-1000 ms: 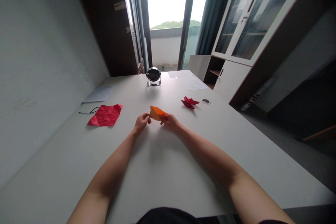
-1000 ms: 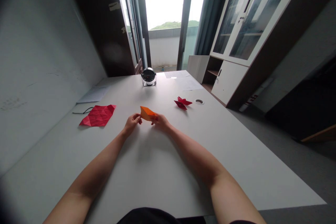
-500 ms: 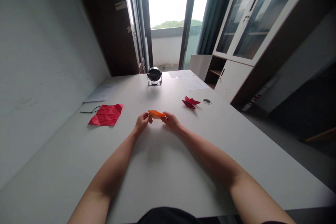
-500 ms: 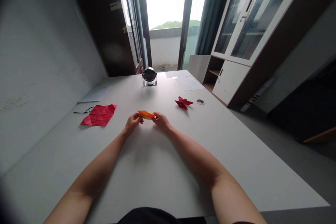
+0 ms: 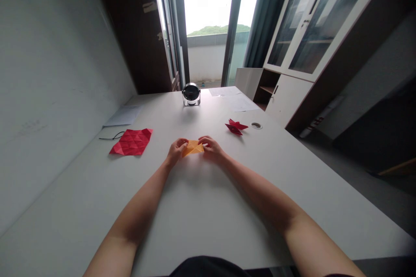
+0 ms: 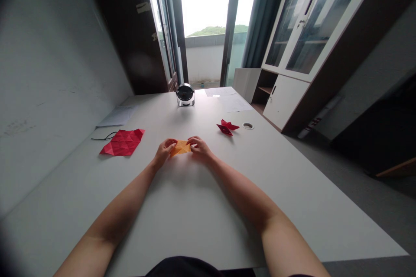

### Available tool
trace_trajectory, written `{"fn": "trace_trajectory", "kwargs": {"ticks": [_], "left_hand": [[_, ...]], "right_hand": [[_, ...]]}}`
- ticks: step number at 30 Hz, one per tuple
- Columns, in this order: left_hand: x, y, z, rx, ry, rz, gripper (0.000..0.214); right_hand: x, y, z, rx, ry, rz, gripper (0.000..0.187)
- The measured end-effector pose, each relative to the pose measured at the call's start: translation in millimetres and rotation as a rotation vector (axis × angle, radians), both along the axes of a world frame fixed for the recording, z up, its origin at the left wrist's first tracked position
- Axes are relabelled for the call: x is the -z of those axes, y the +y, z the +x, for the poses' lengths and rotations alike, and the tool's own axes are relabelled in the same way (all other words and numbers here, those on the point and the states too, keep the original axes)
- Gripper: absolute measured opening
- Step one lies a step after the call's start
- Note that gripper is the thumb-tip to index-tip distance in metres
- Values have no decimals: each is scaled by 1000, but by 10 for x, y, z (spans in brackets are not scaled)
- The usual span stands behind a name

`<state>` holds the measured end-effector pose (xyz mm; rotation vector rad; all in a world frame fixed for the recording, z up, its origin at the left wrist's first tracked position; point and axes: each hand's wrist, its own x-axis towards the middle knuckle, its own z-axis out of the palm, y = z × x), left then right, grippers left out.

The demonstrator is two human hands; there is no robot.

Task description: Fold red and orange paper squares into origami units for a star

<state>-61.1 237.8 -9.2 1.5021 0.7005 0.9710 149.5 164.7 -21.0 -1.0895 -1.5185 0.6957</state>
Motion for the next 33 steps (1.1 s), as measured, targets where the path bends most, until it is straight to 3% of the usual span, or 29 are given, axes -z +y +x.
{"fn": "trace_trajectory", "kwargs": {"ticks": [7, 13, 19, 27, 33], "left_hand": [[42, -35, 25, 70, 16, -10, 34], [35, -105, 57, 157, 38, -1, 60], [26, -84, 46, 125, 69, 16, 44], [-7, -155, 49, 195, 84, 116, 42], [15, -134, 64, 149, 95, 99, 40]], "right_hand": [[-81, -47, -35, -4, -56, -49, 32], [-41, -44, -48, 82, -133, -154, 38], [-14, -35, -41, 134, -159, -136, 33], [-33, -39, -50, 59, -78, -137, 31], [-37, -42, -51, 26, -41, -129, 28]]}}
